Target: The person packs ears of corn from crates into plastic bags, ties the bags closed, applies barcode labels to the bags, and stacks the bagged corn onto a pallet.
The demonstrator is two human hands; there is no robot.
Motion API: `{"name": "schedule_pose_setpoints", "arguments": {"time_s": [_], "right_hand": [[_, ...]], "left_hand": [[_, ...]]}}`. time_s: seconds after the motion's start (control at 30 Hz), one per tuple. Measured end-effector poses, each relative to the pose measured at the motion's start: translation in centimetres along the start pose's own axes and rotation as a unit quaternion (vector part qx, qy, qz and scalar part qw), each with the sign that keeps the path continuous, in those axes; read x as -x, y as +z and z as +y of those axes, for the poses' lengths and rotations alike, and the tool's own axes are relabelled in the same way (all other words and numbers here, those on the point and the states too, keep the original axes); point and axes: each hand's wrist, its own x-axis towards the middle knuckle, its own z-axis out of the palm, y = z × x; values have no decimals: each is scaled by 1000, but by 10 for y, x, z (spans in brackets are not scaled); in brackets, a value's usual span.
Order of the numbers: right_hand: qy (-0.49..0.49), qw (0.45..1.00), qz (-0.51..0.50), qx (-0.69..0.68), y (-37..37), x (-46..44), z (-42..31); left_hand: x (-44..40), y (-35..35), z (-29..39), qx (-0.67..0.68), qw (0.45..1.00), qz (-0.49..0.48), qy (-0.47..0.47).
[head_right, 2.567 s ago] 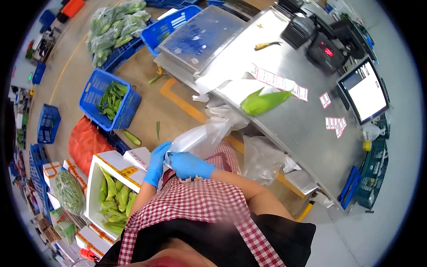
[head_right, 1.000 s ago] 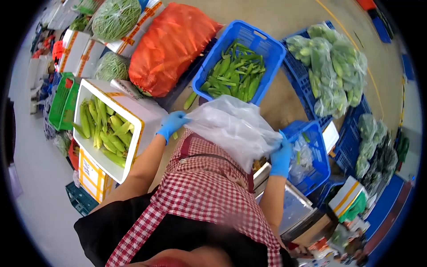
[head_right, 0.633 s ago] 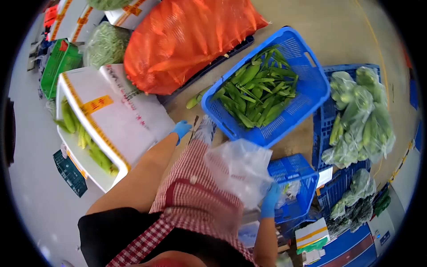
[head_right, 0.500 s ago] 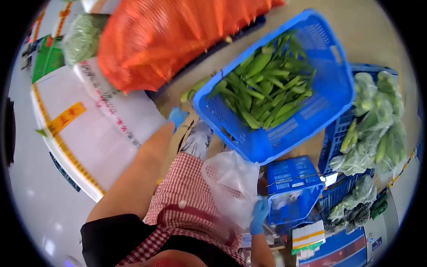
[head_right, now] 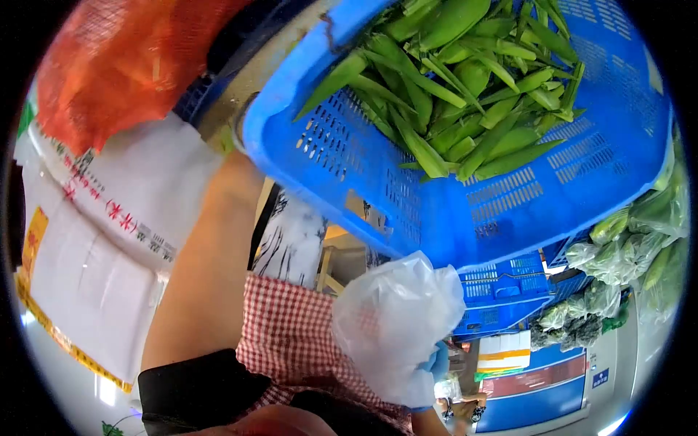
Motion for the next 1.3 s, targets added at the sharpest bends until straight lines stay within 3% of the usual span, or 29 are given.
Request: {"name": "schedule_pose_setpoints", "arguments": {"time_s": [0.1, 0.13, 0.2, 0.23, 0.3, 0.33, 0.4, 0.47, 0.5, 0.6, 0.67, 0.7, 0.73, 0.8, 0.87, 0.9, 0.93, 0.97, 1.03, 1.1, 1.13, 1.2, 1.23, 1.3], "right_hand": [[35, 994, -37, -101, -32, -5, 26], [-121, 987, -86, 64, -32, 3, 25], [-85, 994, -67, 13, -30, -2, 29], [-115, 986, -118, 32, -32, 0, 22], [-246, 934, -198, 170, -41, -6, 19], [-346, 869, -215, 282, -51, -13, 19], [-403, 820, -193, 359, -52, -19, 0], [-308, 891, -135, 305, -43, -17, -37], [-322, 897, -140, 268, -30, 8, -69], [-340, 892, -165, 248, -15, 39, -139], [-356, 888, -183, 227, -13, 52, -166], [-374, 885, -192, 200, -3, 79, -180], [-387, 885, -196, 170, 8, 99, -190], [-392, 878, -219, 166, 15, 120, -199], [-426, 842, -238, 232, 19, 139, -216], [-427, 856, -223, 186, 24, 152, -219], [-430, 856, -222, 183, 28, 155, -226], [-452, 846, -211, 187, 34, 169, -236], [-486, 828, -205, 190, 40, 188, -258], [-508, 809, -210, 209, 47, 197, -271], [-546, 774, -188, 258, 44, 199, -284], [-600, 702, -140, 357, 31, 199, -300], [-631, 607, -91, 475, 26, 187, -303], [-525, 566, 102, 628, 17, 108, -275]], "left_hand": [[58, -41, -12, 157, 985, -2, -73], [89, -58, -17, 244, 964, 8, -107], [180, -115, -19, 454, 875, 87, -145], [219, -149, -19, 528, 831, 88, -152], [296, -218, -13, 473, 868, 101, -116], [338, -263, -7, 445, 885, 77, -111], [408, -346, -1, 405, 904, 137, -7], [459, -441, -13, 345, 906, 234, 76], [488, -480, -22, 309, 902, 276, 118], [540, -568, -73, 318, 840, 434, 61], [548, -604, -121, 172, 826, 535, -36], [548, -621, -136, 244, 822, 507, -85], [542, -629, -157, 233, 834, 484, -126], [539, -632, -149, 73, 781, 614, -90], [536, -626, -96, 73, 822, 561, 63], [528, -607, -58, 305, 844, 411, 158], [516, -580, -15, 399, 827, 314, 241], [509, -559, 27, 421, 827, 208, 308], [497, -529, 100, 311, 857, 191, 365], [467, -488, 117, 200, 894, 167, 365], [454, -466, 129, 139, 906, 165, 363], [438, -436, 118, 314, 910, 22, 268], [438, -437, 118, 309, 913, 32, 264], [439, -441, 124, 298, 919, 60, 252]]}}
